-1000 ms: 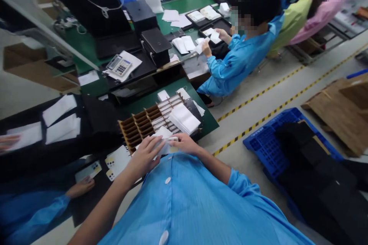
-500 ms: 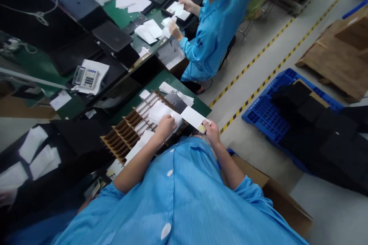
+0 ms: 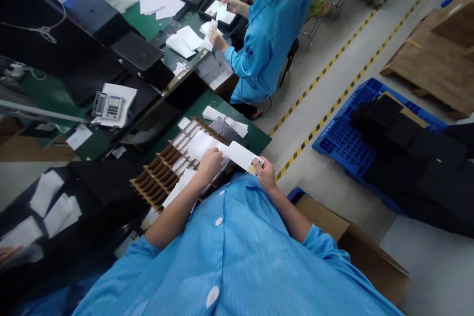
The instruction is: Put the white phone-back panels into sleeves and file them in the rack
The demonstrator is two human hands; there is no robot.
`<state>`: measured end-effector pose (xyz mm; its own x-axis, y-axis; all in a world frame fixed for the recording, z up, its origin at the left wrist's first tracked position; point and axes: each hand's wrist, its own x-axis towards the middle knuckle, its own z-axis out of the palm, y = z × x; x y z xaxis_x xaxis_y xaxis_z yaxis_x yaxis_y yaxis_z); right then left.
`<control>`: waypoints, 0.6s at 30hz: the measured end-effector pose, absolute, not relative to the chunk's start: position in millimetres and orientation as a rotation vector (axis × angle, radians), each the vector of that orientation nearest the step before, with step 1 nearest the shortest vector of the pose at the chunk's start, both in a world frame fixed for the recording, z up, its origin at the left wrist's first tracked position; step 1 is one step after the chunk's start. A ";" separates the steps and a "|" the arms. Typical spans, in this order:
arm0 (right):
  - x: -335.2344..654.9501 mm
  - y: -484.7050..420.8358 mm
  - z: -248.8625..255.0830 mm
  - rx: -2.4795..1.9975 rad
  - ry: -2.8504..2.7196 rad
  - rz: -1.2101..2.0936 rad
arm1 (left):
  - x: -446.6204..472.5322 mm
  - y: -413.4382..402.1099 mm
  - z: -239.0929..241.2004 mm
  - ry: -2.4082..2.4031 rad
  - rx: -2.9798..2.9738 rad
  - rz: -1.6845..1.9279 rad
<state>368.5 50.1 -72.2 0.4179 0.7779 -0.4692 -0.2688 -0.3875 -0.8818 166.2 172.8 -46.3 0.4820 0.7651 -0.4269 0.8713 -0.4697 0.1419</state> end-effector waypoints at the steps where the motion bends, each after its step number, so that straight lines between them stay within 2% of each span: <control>1: 367.8 49.6 -71.8 -1.602 -0.466 1.191 | 168.4 170.6 -47.2 1.371 2.403 -0.449; 10: 366.6 42.6 -76.2 -1.662 -0.548 1.132 | 172.0 172.5 -40.4 1.507 2.301 -0.452; 18: 352.4 38.4 -84.3 -1.655 -0.570 1.179 | 160.9 175.6 -33.8 1.540 2.262 -0.295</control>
<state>352.4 38.4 -84.3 0.4170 0.7999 -0.4315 -0.1586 -0.4035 -0.9011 160.9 175.6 -33.8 0.3750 0.8446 -0.3821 0.9260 -0.3222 0.1965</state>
